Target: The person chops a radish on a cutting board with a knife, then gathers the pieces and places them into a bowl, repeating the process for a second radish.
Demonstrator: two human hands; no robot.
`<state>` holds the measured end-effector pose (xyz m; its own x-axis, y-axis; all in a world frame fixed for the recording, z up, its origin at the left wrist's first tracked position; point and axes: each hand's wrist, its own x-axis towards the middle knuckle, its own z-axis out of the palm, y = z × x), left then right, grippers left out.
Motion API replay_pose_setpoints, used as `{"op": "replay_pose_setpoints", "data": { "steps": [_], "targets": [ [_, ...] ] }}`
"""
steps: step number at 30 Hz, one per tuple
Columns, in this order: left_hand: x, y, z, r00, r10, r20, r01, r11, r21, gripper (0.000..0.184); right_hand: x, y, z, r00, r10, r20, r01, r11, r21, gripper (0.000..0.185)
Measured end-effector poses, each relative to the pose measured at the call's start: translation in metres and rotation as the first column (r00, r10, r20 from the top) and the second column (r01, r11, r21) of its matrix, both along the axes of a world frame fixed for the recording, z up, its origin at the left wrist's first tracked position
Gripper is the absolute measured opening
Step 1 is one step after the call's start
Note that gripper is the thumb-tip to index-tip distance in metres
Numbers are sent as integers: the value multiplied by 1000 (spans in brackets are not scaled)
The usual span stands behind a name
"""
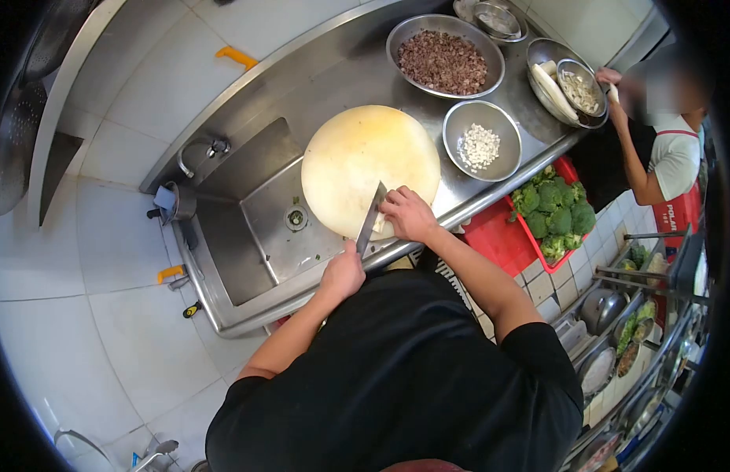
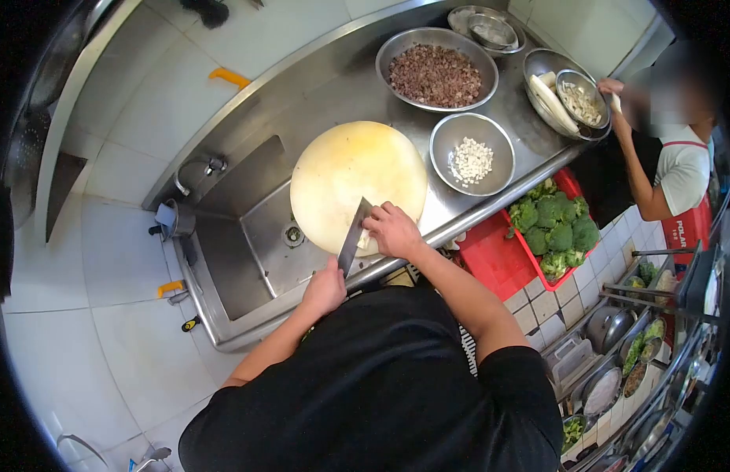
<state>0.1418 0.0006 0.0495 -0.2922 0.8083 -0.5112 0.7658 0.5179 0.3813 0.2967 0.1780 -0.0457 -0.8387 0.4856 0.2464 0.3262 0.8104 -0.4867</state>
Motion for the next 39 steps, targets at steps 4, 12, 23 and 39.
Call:
{"op": "replay_pose_setpoints", "data": {
  "steps": [4,12,23,39],
  "targets": [
    [-1,12,16,999,-35,-22,36,999,37,23,2,1,-5,998,15,-57,-15,1000,-9,22],
    [14,23,6,999,25,-31,-25,1000,9,23,7,4,-10,992,34,-122,-35,999,-10,21],
    [26,30,-16,994,85,-64,-79,994,81,23,13,12,-14,978,47,-201,-55,998,-34,24],
    [32,29,-17,994,93,-59,-88,992,93,24,18,4,-14,983,-9,-184,0,999,-48,23]
  ]
}}
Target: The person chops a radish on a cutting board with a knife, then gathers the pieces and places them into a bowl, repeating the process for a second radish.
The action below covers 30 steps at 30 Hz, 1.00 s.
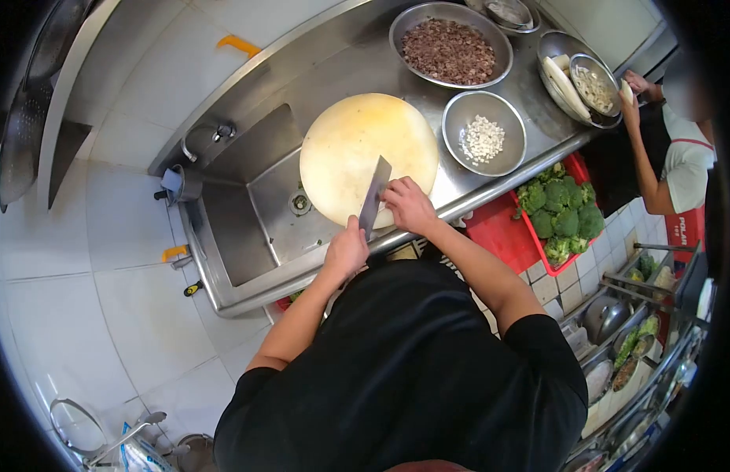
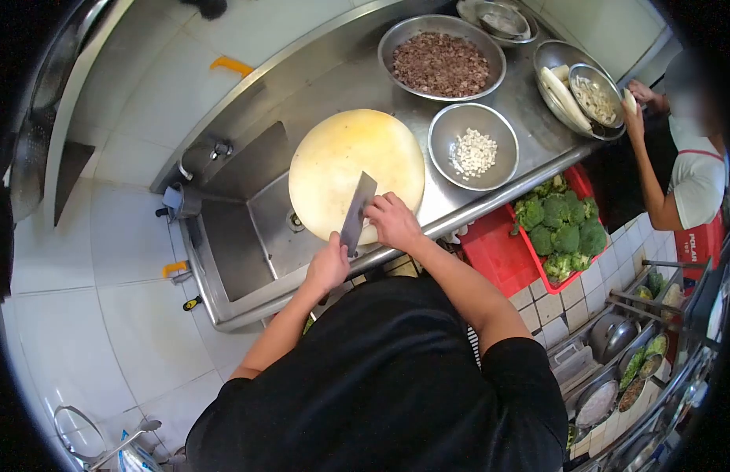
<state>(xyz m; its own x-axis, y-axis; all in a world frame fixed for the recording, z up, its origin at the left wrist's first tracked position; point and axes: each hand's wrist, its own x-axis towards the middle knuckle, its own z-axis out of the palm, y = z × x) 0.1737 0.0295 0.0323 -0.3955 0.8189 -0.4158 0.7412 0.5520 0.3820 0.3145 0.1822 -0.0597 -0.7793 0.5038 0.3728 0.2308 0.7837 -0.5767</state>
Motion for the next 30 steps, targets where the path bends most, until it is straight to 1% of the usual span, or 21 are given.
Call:
{"op": "replay_pose_setpoints", "data": {
  "steps": [1,4,7,11,16,19,20,22,23,25,30],
  "targets": [
    [-6,3,-1,1000,0,-13,0,1000,22,24,-2,2,2,1000,0,2,0,1000,5,23],
    [-23,6,-4,1000,8,-2,-8,1000,-14,29,-9,5,-2,998,47,-41,-49,998,-27,23],
    [-33,9,-3,1000,-19,4,20,999,-37,27,-16,8,-2,995,104,-10,-104,991,-79,21],
    [-42,5,4,996,-85,-6,85,996,-14,24,-16,5,-1,997,68,-34,-70,996,-61,20],
    [-50,-3,30,984,-180,14,180,983,-37,22,-16,-1,2,998,11,-55,-13,999,-35,19],
    [-40,1,8,991,-137,9,137,989,-60,21,-13,-5,10,998,-49,-42,48,998,-28,18],
    [-44,2,3,987,-157,14,158,986,-47,22,-14,-5,8,997,-60,-47,59,998,-34,17],
    [-50,9,6,981,-190,22,191,981,-18,22,-14,-4,1,996,-75,-54,73,996,-44,16],
    [-52,8,11,982,-190,18,190,981,-33,23,-14,-3,-1,996,-75,-58,73,997,-35,15],
    [-51,4,39,980,-197,11,197,978,-73,24,-13,-3,-7,994,-82,-67,80,996,-28,14],
    [-63,-9,37,977,-210,31,211,974,-83,24,-14,-5,-11,988,-124,-94,121,992,-37,13]
  ]
}}
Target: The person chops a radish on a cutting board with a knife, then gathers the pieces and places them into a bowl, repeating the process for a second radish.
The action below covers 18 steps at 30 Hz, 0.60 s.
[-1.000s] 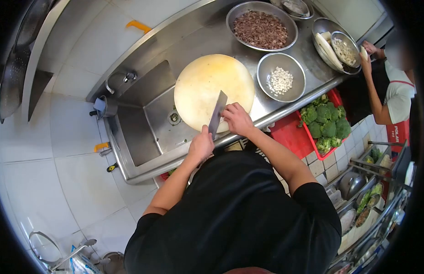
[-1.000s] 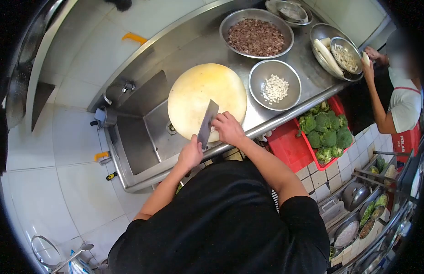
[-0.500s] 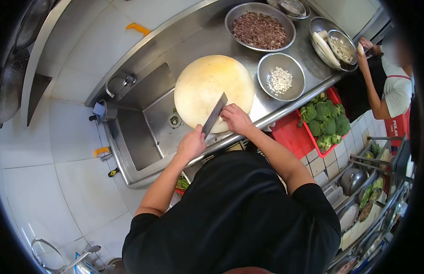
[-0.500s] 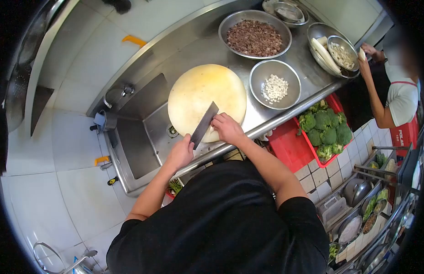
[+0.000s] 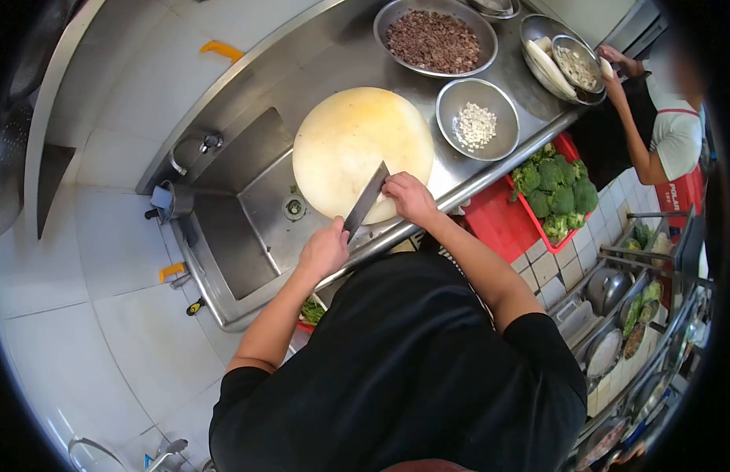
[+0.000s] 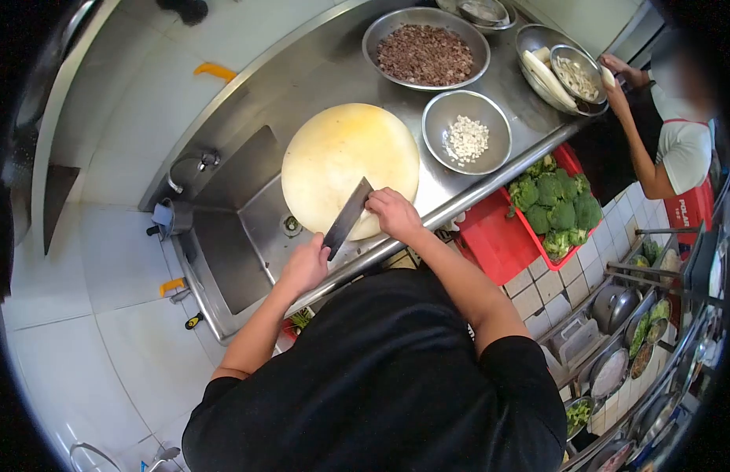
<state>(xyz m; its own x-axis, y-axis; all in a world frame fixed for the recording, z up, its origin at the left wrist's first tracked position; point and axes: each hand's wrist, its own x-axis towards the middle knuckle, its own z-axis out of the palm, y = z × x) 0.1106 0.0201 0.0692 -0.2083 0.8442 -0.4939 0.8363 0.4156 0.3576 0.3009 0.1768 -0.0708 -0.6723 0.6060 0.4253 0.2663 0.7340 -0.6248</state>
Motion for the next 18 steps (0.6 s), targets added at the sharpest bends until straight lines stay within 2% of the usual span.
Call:
{"op": "replay_pose_setpoints", "data": {
  "steps": [4,8,13,17,18],
  "targets": [
    [-5,4,-2,998,-60,19,61,998,-15,26,1,-2,-1,1000,-14,-12,14,1000,-17,13],
    [4,11,-35,999,-42,-14,42,999,-4,27,0,2,-4,1000,-15,-11,14,1000,-20,13],
    [-16,-16,-30,995,-99,-7,99,995,1,26,2,-3,0,998,-49,-27,48,999,-15,12],
    [-26,-17,-36,997,-76,9,76,996,57,25,2,-3,-2,998,-57,5,57,998,-38,11],
    [-19,-9,-22,998,-60,9,60,996,67,25,3,-3,-1,999,-53,11,53,998,-36,11]
  ]
}}
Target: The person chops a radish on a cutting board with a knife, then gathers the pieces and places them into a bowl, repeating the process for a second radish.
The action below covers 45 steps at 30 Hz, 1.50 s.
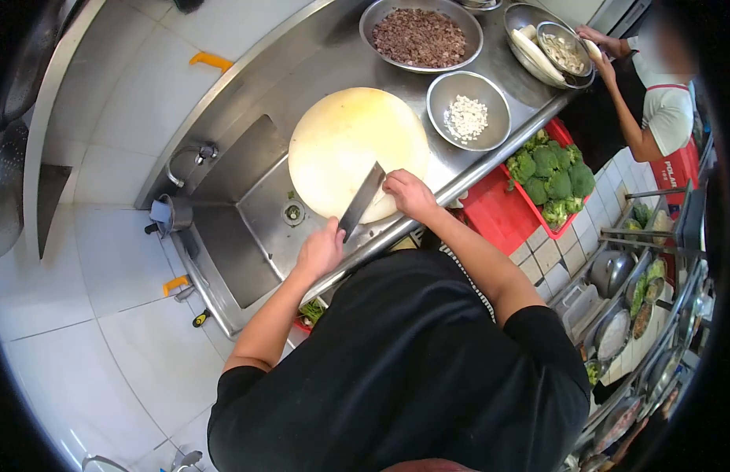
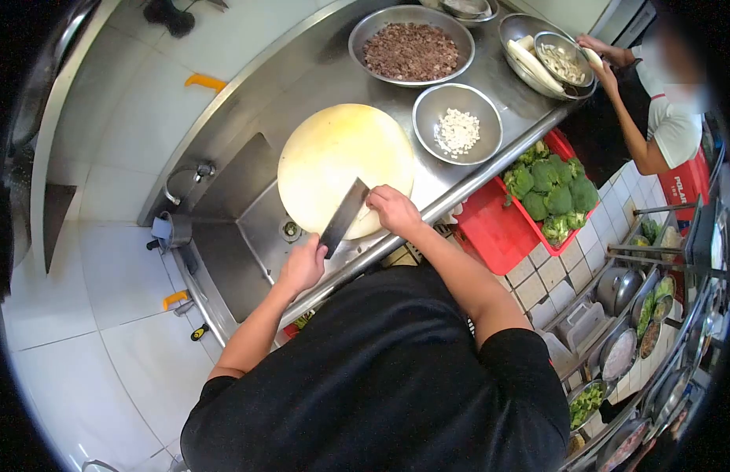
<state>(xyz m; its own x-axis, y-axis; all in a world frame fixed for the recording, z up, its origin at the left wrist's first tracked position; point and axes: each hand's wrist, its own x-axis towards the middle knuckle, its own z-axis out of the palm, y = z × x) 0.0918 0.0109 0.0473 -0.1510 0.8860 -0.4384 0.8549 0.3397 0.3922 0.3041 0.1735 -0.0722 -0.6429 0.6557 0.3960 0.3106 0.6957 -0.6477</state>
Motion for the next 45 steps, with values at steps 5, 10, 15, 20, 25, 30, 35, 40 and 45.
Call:
{"op": "replay_pose_setpoints", "data": {
  "steps": [5,10,15,20,25,30,35,40,45],
  "targets": [
    [-3,15,8,999,-51,1,51,999,-9,26,-2,-3,-1,1000,-13,13,12,1000,21,12],
    [1,14,17,998,-53,14,54,998,-45,24,-1,-4,-1,1000,-22,1,22,998,52,12],
    [13,13,-6,1000,-28,8,28,999,-39,25,-1,-5,-2,999,-31,13,30,999,27,11],
    [-2,-17,-20,1000,3,27,-2,999,-47,26,1,-3,4,1000,-11,16,11,1000,-7,10],
    [-12,13,-16,995,42,92,-49,996,71,27,6,4,14,993,19,118,8,975,-224,26],
    [-40,15,21,961,225,161,-248,959,139,30,-1,22,33,968,188,166,-174,980,-93,46],
    [-58,9,11,959,274,68,-282,946,159,31,-12,39,35,855,331,399,-288,943,-165,47],
    [-53,-8,-13,967,252,-49,-249,967,48,27,-15,28,56,814,260,520,-364,925,107,65],
    [-36,-12,5,963,253,-93,-243,964,104,28,-47,35,48,581,535,613,-728,679,97,65]
  ]
}}
